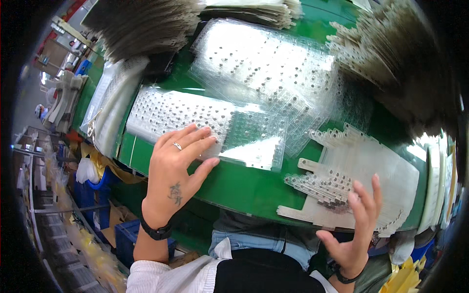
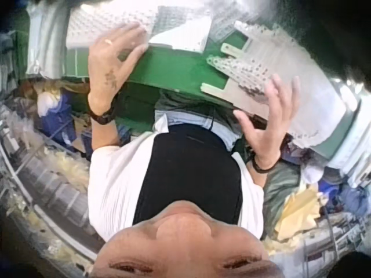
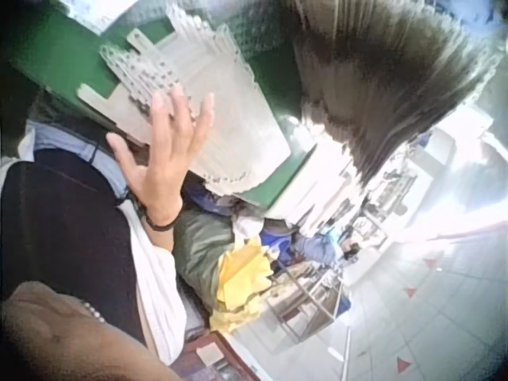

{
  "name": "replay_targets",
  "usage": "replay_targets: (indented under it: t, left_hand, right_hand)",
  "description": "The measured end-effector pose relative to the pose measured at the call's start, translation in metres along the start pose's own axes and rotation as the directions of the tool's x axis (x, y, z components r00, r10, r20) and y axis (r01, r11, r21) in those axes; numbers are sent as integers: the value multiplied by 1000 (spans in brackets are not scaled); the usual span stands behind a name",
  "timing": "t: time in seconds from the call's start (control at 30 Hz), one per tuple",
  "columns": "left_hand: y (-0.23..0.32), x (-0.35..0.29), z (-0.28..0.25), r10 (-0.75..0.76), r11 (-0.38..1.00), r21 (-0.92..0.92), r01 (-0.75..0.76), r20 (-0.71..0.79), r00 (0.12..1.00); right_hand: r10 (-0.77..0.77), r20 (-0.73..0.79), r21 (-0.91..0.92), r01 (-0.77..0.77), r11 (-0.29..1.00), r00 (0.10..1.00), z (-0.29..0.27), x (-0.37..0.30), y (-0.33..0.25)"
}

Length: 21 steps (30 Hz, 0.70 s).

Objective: Assembling or inspecting flexible circuit strips containing LEDs or buttons on a factory assembly line.

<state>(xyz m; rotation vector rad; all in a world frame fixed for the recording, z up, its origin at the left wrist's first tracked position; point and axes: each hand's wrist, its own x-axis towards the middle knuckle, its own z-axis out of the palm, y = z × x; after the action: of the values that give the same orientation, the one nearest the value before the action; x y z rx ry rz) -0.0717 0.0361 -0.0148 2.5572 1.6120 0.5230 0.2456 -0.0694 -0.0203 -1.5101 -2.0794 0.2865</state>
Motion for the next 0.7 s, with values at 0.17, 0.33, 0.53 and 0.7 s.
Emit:
replay_targets:
  t: [0.17, 0.33, 0.53, 0.7]
  left_hand:
    - [2, -1, 4, -54, 989, -145, 38, -112, 992]
    - [52, -2, 11, -55, 965, -256, -49, -386, 921]
    - [128, -18, 35, 250, 730, -577, -367, -274, 929]
    - [131, -15, 41, 341, 713, -569, -410, -229, 912]
  right_hand:
    - [51, -54, 79, -47, 996, 997, 9, -5, -18]
    - [59, 129, 708, -134, 693, 990, 31, -3, -21]
    - [262, 261, 965, -249, -77, 929, 49, 7, -44]
    - [436, 219, 976, -193, -103, 873, 43, 3, -45]
